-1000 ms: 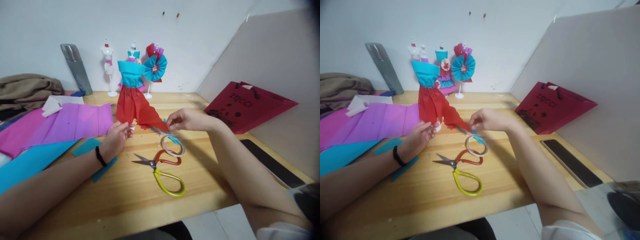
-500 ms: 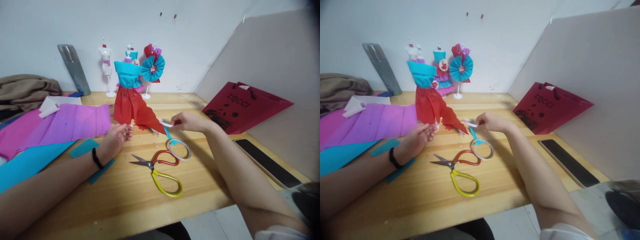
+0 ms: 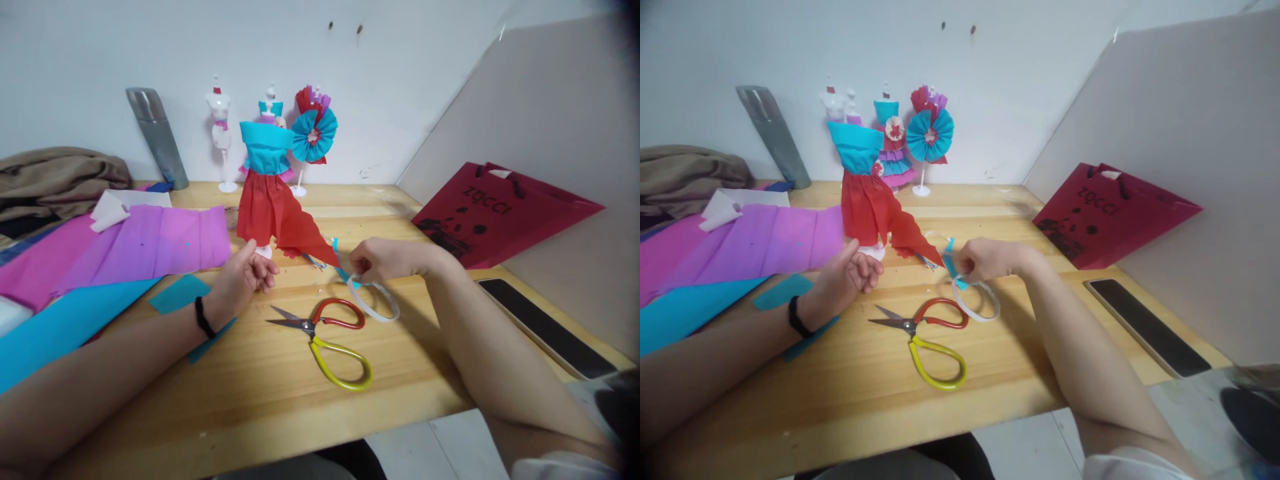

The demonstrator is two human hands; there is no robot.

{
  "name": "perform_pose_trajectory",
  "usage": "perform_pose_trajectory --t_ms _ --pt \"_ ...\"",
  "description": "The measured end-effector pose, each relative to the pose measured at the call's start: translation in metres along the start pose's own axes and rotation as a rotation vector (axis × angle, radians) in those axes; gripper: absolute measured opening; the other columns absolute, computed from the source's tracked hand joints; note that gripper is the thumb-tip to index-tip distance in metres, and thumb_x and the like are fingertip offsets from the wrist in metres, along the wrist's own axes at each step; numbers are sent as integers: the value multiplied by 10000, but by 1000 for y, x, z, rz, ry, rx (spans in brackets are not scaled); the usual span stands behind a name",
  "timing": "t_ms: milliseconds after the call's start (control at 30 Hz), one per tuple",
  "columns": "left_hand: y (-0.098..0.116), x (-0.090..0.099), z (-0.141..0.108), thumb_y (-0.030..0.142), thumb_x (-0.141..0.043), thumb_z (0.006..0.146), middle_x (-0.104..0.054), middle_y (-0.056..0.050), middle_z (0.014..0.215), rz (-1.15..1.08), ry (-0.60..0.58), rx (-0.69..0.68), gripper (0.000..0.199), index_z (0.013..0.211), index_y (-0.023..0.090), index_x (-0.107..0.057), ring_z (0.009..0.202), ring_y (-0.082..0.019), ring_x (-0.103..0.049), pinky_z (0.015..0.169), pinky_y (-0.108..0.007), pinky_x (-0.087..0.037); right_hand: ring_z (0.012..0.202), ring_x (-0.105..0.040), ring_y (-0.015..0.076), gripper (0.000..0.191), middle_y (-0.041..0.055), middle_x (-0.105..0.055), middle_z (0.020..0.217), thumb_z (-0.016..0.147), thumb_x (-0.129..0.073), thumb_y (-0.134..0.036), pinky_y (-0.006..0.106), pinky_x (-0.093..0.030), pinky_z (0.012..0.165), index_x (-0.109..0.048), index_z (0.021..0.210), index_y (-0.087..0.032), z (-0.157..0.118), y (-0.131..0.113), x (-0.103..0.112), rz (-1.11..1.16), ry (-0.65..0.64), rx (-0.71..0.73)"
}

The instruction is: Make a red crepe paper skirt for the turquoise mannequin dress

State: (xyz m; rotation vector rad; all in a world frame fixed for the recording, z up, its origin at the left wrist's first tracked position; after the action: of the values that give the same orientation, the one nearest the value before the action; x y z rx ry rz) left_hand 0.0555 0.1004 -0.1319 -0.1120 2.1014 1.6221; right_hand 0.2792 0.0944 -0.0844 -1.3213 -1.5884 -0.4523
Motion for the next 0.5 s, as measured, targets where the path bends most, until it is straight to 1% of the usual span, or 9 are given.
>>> perform_pose_trajectory --t_ms 67,100,133,167,233,300,367,433,500 --pt "-2 -7 -6 622 -508 939 -640 -79 599 12 -67 10 707 404 168 -421 413 -106 -544 396 -232 -376 608 -480 122 193 -26 -551 645 767 -685 -327 260 -382 589 -567 706 -188 -7 -7 9 182 24 89" --pt "-3 -12 -10 651 -530 913 -635 -76 588 30 -108 25 707 407 172 -414 407 -108 -542 390 -233 -374 610 -483 118 222 -29 -548 655 771 -694 -361 255 -386 585 -560 730 -188 -10 -13 13 272 30 126" --pt "-4 -19 -15 666 -567 884 -636 -73 590 52 -153 38 688 426 170 -434 410 -107 -543 391 -232 -378 601 -477 111 260 -35 -538 655 776 -704 -393 249 -384 576 -544 739 -191 -13 -19 18 345 40 160" --pt "-5 -26 -20 668 -619 848 -645 -70 606 77 -190 46 643 471 164 -487 419 -107 -548 391 -229 -382 591 -466 103 294 -41 -524 651 784 -711 -421 243 -377 566 -530 737 -194 -15 -27 24 390 60 189" --pt "-5 -40 -31 685 -684 789 -658 -67 652 127 -261 72 575 656 126 -655 467 -113 -573 410 -222 -410 567 -444 88 341 -50 -504 634 804 -716 -462 233 -355 546 -520 720 -197 -18 -45 39 404 129 234" --pt "0 -47 -38 666 -714 777 -698 -78 787 117 -254 52 556 851 115 -708 523 -111 -595 413 -208 -417 588 -466 89 326 -44 -526 654 809 -740 -441 234 -356 560 -547 724 -193 -19 -63 52 356 187 255" --pt "5 -51 -41 604 -745 781 -718 -76 899 79 -248 33 503 958 135 -695 526 -106 -605 408 -207 -421 608 -499 95 309 -34 -559 673 809 -754 -428 237 -374 574 -569 738 -190 -20 -81 62 358 198 301" --pt "9 -50 -42 571 -727 812 -723 -70 899 37 -231 35 453 954 143 -677 504 -101 -600 396 -204 -408 630 -543 106 279 -21 -597 700 825 -742 -426 243 -404 590 -605 788 -185 -18 -94 67 380 190 332" --pt "13 -48 -41 579 -700 829 -711 -61 808 4 -206 32 445 880 138 -662 462 -92 -567 383 -200 -381 642 -563 113 273 -12 -617 715 832 -733 -432 247 -422 593 -635 836 -177 -15 -102 70 406 194 356"
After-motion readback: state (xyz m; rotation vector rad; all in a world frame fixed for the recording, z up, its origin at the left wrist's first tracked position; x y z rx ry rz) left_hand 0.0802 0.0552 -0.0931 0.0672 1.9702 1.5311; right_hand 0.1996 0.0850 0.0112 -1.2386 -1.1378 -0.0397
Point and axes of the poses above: each hand's wrist, its own z-axis towards the middle knuckle, its own x-axis out of the back of the hand, y = z × x, the point moved 8 cm from there along z, towards the middle knuckle
